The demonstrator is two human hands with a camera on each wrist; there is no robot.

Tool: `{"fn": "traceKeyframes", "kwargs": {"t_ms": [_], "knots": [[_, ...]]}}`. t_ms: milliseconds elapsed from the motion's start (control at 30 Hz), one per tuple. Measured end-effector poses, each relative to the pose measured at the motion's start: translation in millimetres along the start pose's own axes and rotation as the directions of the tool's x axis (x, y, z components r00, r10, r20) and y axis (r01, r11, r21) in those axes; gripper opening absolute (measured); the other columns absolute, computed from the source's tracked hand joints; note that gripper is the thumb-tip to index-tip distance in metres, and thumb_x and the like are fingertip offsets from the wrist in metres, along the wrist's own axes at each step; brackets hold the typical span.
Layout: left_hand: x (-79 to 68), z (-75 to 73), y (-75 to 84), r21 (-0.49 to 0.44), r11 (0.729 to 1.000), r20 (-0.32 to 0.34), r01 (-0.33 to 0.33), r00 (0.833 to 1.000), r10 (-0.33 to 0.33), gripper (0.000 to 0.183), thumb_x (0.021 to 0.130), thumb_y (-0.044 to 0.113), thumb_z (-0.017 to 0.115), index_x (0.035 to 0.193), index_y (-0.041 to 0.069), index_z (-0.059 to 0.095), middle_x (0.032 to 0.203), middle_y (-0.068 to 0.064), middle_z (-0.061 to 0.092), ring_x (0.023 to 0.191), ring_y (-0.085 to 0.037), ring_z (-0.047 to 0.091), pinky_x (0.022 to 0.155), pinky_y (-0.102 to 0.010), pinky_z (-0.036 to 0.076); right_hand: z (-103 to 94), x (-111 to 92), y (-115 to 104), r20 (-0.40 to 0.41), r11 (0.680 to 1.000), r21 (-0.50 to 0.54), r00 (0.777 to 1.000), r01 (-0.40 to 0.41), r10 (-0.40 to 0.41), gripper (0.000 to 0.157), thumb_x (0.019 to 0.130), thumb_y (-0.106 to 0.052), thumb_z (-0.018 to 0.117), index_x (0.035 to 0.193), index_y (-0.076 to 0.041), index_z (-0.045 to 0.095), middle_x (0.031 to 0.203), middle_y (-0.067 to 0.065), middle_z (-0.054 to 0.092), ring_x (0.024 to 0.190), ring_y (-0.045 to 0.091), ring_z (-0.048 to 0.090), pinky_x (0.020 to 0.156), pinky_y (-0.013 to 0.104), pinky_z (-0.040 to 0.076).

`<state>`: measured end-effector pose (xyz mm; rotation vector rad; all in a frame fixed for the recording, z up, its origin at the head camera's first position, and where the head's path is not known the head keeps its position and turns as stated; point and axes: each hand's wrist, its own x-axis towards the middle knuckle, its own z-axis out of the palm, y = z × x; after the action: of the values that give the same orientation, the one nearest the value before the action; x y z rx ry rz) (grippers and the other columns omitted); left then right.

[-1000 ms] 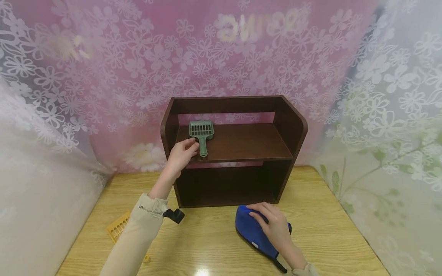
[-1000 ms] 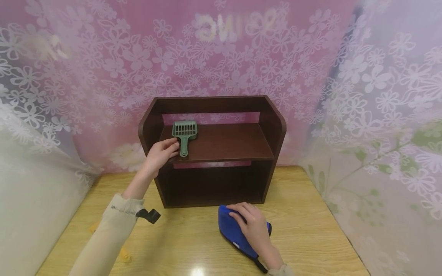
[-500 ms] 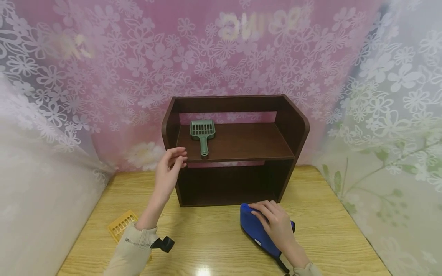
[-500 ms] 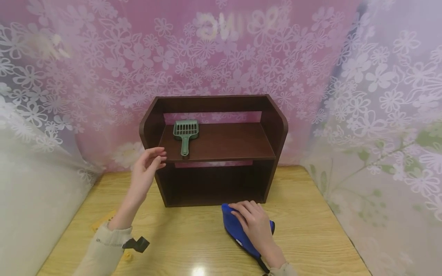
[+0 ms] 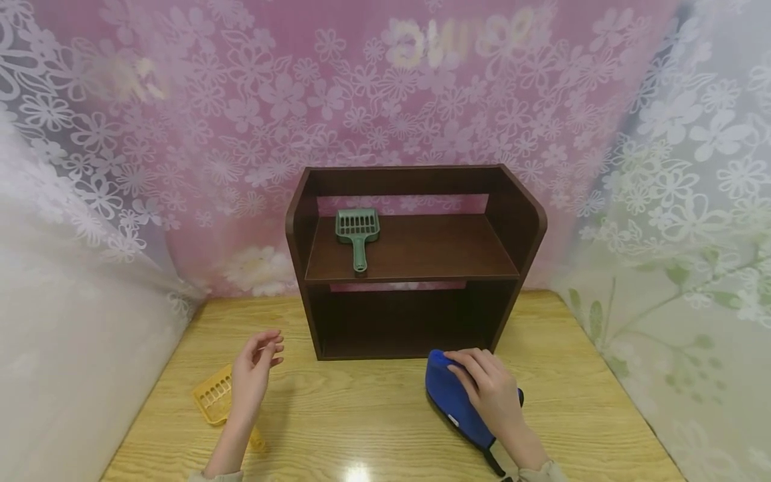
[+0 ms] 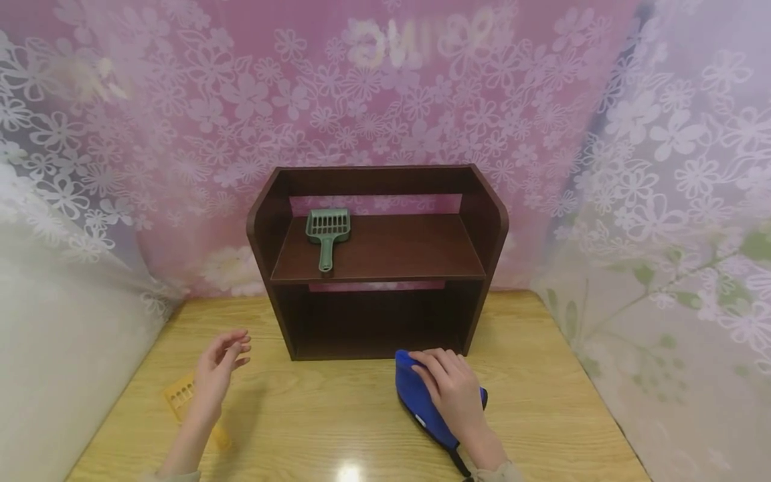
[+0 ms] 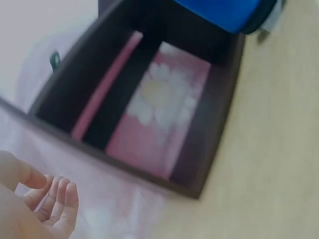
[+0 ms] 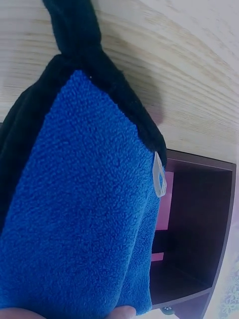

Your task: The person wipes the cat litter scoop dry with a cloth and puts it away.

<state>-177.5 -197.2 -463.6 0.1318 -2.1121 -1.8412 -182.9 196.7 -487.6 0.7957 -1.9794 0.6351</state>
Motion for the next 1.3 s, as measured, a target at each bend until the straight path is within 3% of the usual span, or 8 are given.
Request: {"fn": "traceKeyframes", "kwargs": {"t_ms": [100,233,467,600,767,933,1167,1300], "knots": [[-12.2,-15.1,-18.8,0.041,0.996,-0.036,0.081,0.996,-0.079,0.027,0.098,0.018,0.045,0.117,0.002,0.054,0.111,-0.012,0.056,0.092,-0.013,0.058,0.074,-0.02,0.051,-1.0,0,2,-0.001,1.0,-0.002,1.0,0.003,-0.003,0.024,0.081,-0.018,0.07,0.105,-0.016,0.068,0.093,-0.004,0.064,0.073,0.01,0.056,0.063,0.021,0.042],[-25.1,-34.2,-41.5,0.063,0.977,-0.093,0.203,0.976,-0.197,0.027,0.097,0.017,0.046,0.118,0.0,0.052,0.103,-0.001,0.059,0.086,-0.005,0.058,0.072,-0.021,0.052,-1.1,-2,3,0.002,1.0,0.006,1.0,0.0,0.0,0.024,0.08,-0.018,0.07,0.105,-0.016,0.069,0.092,-0.004,0.065,0.073,0.01,0.057,0.065,0.022,0.042],[-41.6,-56.9,-77.2,0.066,0.963,-0.154,0.262,0.956,-0.249,0.028,0.095,0.012,0.049,0.115,-0.008,0.051,0.089,0.0,0.065,0.074,-0.003,0.06,0.062,-0.021,0.052,-0.7,-2,4,0.005,1.0,0.009,1.0,-0.003,0.003,0.025,0.08,-0.018,0.071,0.105,-0.017,0.068,0.092,-0.005,0.065,0.072,0.01,0.056,0.062,0.021,0.04],[-50.1,-66.6,-86.4,0.062,0.93,-0.164,0.363,0.922,-0.35,0.032,0.095,0.013,0.046,0.118,-0.01,0.049,0.084,0.002,0.064,0.07,-0.001,0.059,0.061,-0.022,0.053,1.0,-1,3,0.0,1.0,0.012,1.0,0.01,-0.01,0.026,0.079,-0.018,0.072,0.104,-0.016,0.069,0.092,-0.005,0.065,0.072,0.01,0.057,0.062,0.021,0.04],[-58.1,-81.0,-92.7,0.059,0.876,-0.121,0.479,0.874,-0.47,0.042,0.097,0.017,0.041,0.124,-0.015,0.04,0.08,0.001,0.062,0.069,-0.004,0.06,0.064,-0.025,0.054,2.9,0,2,0.0,1.0,0.015,1.0,0.017,-0.017,0.025,0.079,-0.018,0.071,0.104,-0.016,0.069,0.092,-0.005,0.065,0.073,0.01,0.057,0.062,0.022,0.041],[-60.8,-86.0,-95.1,0.003,0.834,-0.012,0.552,0.834,-0.552,0.055,0.097,0.023,0.041,0.126,-0.022,0.032,0.077,-0.003,0.064,0.069,-0.011,0.065,0.066,-0.027,0.055,3.1,0,0,-0.003,1.0,0.021,1.0,0.015,-0.015,0.024,0.08,-0.018,0.071,0.104,-0.015,0.069,0.091,-0.004,0.065,0.073,0.01,0.057,0.062,0.021,0.041],[-57.7,-81.0,-97.7,-0.164,0.721,0.102,0.674,0.738,-0.667,0.063,0.098,0.03,0.038,0.134,-0.019,0.023,0.082,-0.005,0.067,0.077,-0.014,0.066,0.076,-0.032,0.053,3.5,0,-1,0.002,0.999,0.025,1.0,0.022,-0.022,0.026,0.078,-0.017,0.072,0.104,-0.016,0.069,0.091,-0.005,0.065,0.071,0.009,0.056,0.061,0.02,0.039],[-52.5,-81.4,-99.9,-0.215,0.704,0.154,0.677,0.735,-0.66,0.059,0.099,0.032,0.033,0.135,-0.015,0.029,0.089,-0.005,0.069,0.083,-0.014,0.066,0.078,-0.032,0.053,3.5,-1,-2,0.006,1.0,0.019,1.0,0.014,-0.014,0.026,0.078,-0.017,0.072,0.104,-0.016,0.069,0.092,-0.005,0.065,0.072,0.009,0.056,0.062,0.02,0.039]]}}
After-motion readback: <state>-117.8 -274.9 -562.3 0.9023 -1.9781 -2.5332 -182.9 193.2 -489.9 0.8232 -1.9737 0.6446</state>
